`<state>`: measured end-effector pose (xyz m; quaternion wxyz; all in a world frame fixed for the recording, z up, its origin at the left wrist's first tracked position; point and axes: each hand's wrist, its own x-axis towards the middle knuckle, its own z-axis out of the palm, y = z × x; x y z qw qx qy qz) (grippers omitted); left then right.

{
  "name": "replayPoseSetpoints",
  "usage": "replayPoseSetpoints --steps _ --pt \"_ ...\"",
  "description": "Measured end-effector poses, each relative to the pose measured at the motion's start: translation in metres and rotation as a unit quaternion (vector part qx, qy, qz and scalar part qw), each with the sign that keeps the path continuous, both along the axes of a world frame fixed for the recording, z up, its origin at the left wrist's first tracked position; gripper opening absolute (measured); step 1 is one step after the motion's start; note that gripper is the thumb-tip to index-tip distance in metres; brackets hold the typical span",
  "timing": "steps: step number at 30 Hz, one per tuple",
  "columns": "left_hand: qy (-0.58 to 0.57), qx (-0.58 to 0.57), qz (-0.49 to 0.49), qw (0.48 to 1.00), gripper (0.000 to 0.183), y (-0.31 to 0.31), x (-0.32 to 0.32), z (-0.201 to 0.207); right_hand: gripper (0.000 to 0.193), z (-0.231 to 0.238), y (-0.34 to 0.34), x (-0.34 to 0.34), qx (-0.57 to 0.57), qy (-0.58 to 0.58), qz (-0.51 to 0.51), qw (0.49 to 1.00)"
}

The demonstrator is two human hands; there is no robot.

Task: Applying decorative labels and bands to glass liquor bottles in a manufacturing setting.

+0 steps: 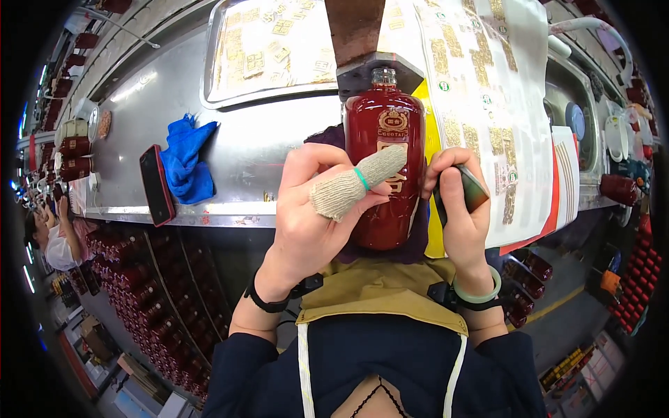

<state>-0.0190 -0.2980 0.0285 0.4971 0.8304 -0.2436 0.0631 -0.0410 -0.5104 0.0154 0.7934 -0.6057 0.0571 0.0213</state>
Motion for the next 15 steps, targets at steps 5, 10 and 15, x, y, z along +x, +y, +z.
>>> replayPoseSetpoints --steps 5,10,15 --pt "-0.022 -0.039 0.004 0.999 0.043 -0.005 0.004 0.001 0.035 0.012 0.0 0.005 -0.285 -0.193 0.024 0.939" --pt "0.112 -0.186 0.041 0.975 0.04 -0.013 -0.002 0.004 0.035 0.02 0.009 0.011 -0.386 -0.259 0.013 0.885" --pt "0.017 -0.164 0.041 0.985 0.067 -0.004 0.002 -0.001 0.029 0.022 0.01 0.017 -0.411 -0.285 0.007 0.866"
